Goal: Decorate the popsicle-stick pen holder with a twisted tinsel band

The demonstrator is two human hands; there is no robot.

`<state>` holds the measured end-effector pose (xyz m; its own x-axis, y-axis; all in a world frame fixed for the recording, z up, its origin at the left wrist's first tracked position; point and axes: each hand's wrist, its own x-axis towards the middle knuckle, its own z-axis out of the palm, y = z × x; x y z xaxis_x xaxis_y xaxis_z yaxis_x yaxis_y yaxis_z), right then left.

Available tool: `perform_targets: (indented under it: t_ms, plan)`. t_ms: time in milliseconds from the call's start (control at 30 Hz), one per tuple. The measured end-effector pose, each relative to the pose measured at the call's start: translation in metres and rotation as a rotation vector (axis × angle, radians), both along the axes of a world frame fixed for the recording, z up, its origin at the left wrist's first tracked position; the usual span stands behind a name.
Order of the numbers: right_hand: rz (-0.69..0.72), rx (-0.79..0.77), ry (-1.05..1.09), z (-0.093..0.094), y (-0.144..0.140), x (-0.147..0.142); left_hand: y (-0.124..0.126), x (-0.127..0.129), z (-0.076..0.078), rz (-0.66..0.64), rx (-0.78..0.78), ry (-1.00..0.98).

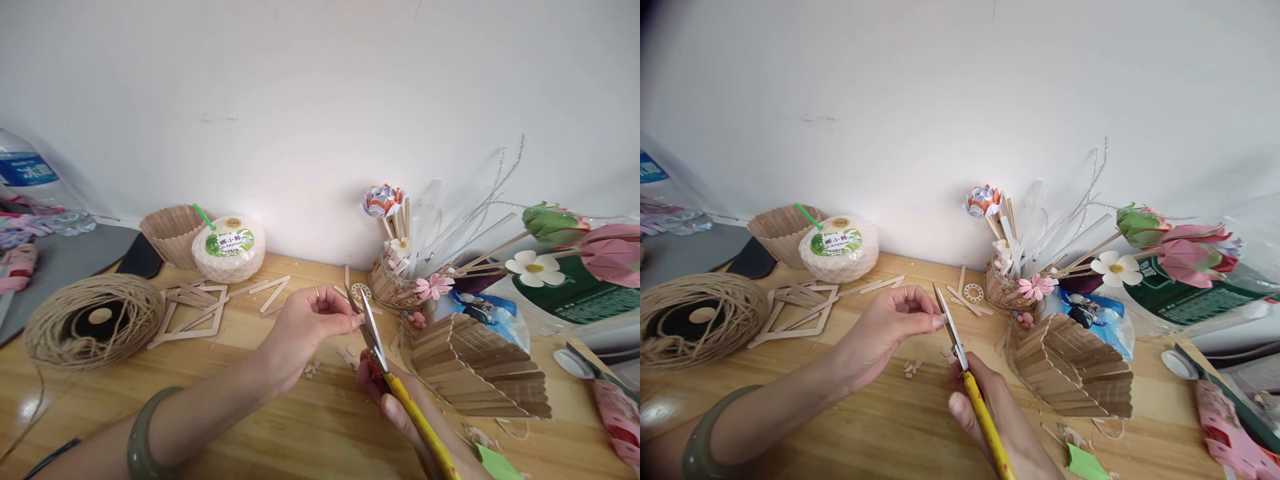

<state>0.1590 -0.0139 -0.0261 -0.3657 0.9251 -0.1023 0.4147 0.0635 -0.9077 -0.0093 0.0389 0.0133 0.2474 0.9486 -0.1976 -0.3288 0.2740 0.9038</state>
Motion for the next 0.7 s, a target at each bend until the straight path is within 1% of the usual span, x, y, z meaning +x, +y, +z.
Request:
perform_targets:
  t_ms: [233,333,467,700]
  plan:
    - [-0.075,0.004,-0.051,0.004,-0.003,-0.004,0.001,-0.001,0.001,-0.002,-0.001,0.015]
    - [-0.061,-0.001,-0.057,0.008,-0.004,-0.004,0.002,-0.003,0.002,-0.033,-0.027,-0.012]
    - [-0.086,-0.004,-0.060,0.010,-0.003,-0.003,0.006,-0.008,0.003,-0.080,-0.041,-0.034]
    - [-0.011,-0.038,-0.050,0.008,0.001,-0.003,0.009,-0.011,0.006,-0.172,0.031,0.114]
